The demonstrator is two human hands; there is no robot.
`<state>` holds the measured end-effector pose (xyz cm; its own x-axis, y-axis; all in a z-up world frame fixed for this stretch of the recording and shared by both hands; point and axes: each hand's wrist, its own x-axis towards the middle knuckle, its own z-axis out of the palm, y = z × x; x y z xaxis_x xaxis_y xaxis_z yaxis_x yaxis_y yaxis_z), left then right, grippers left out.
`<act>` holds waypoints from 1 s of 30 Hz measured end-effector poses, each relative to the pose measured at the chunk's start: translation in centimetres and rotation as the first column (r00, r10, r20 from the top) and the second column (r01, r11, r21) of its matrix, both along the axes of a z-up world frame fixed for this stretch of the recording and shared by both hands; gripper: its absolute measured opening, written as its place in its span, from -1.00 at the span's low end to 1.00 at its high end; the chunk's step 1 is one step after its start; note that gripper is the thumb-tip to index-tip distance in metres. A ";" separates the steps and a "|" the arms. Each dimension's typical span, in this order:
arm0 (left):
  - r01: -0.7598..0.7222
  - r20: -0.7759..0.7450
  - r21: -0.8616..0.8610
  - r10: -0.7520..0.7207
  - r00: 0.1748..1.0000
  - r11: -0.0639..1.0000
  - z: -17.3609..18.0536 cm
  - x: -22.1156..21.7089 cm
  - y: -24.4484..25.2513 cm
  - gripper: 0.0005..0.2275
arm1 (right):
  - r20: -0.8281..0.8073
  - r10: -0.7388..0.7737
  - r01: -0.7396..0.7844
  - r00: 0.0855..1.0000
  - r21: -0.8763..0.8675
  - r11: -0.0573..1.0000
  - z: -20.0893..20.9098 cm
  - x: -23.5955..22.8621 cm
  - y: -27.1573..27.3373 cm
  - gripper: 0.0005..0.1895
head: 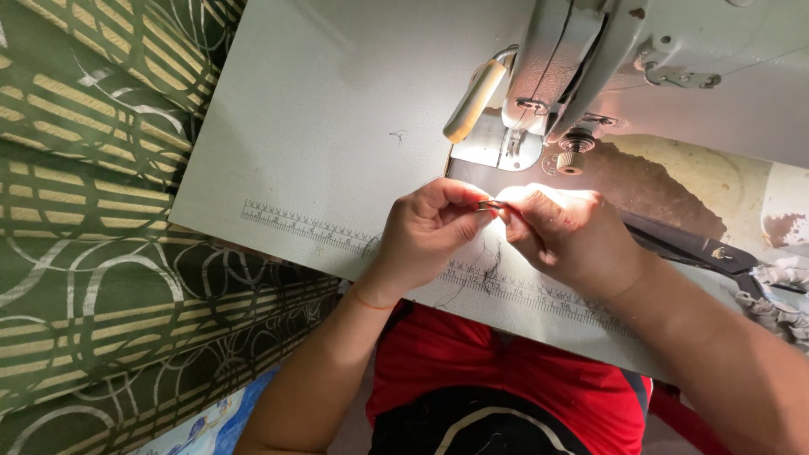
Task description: Threading an industrial sewing machine and trimming thread with snips.
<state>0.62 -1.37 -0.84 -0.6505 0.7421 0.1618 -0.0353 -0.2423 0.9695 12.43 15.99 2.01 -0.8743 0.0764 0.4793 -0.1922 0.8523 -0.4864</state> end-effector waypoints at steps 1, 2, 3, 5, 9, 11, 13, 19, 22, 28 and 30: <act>-0.001 0.000 0.002 0.001 1.000 1.000 -0.1 0.0 0.0 -0.85 | 0.000 0.001 -0.001 1.000 0.002 1.000 0.0 0.0 0.0 -0.90; 0.010 0.015 -0.002 -0.010 1.000 1.000 -0.2 -0.1 0.0 -0.86 | -0.004 0.014 -0.014 1.000 -0.006 1.000 -0.1 0.0 -0.1 -0.91; 0.021 0.030 -0.006 -0.021 0.999 1.000 -0.3 -0.1 -0.1 -0.86 | -0.007 0.026 -0.026 1.000 -0.013 1.000 -0.1 -0.1 -0.2 -0.91; 0.034 0.027 -0.011 -0.034 0.999 0.999 -0.4 -0.3 -0.1 -0.86 | -0.029 0.040 -0.041 0.999 -0.016 0.999 -0.1 -0.1 -0.3 -0.92; 0.068 0.029 -0.028 -0.067 0.997 0.997 -0.5 -0.5 -0.2 -0.85 | -0.087 0.065 -0.067 0.994 -0.013 0.998 -0.9 -0.3 -0.5 -0.96; 0.071 0.039 -0.038 -0.069 0.997 0.997 -0.7 -0.5 -0.1 -0.85 | -0.083 0.065 -0.067 0.994 -0.025 0.997 -1.0 -0.4 -0.6 -0.95; 0.073 0.050 -0.047 -0.070 0.996 0.996 -0.9 -0.4 0.0 -0.85 | -0.078 0.065 -0.068 0.995 -0.037 0.997 -1.7 -0.2 -0.5 -0.95; 0.010 0.037 -0.039 -0.009 0.999 0.999 -0.7 -0.4 0.4 -0.85 | -0.118 -0.019 0.001 0.993 -0.145 0.989 -2.2 -0.1 -0.6 -0.92; -0.034 0.050 -0.002 0.034 0.998 0.999 -1.3 -0.5 0.4 -0.84 | -0.100 -0.011 -0.006 0.995 -0.174 0.985 -1.8 0.1 -0.6 -0.99; -0.038 -0.021 0.027 0.038 0.999 0.999 -1.7 -0.5 0.5 -0.85 | -0.073 0.014 -0.023 0.997 -0.124 0.992 1.3 -0.3 -0.8 -0.94; -0.046 -0.096 0.004 0.046 0.994 0.999 -1.5 -0.5 0.4 -0.84 | -0.023 0.010 -0.012 1.000 -0.111 0.994 1.9 -0.3 -1.0 -0.95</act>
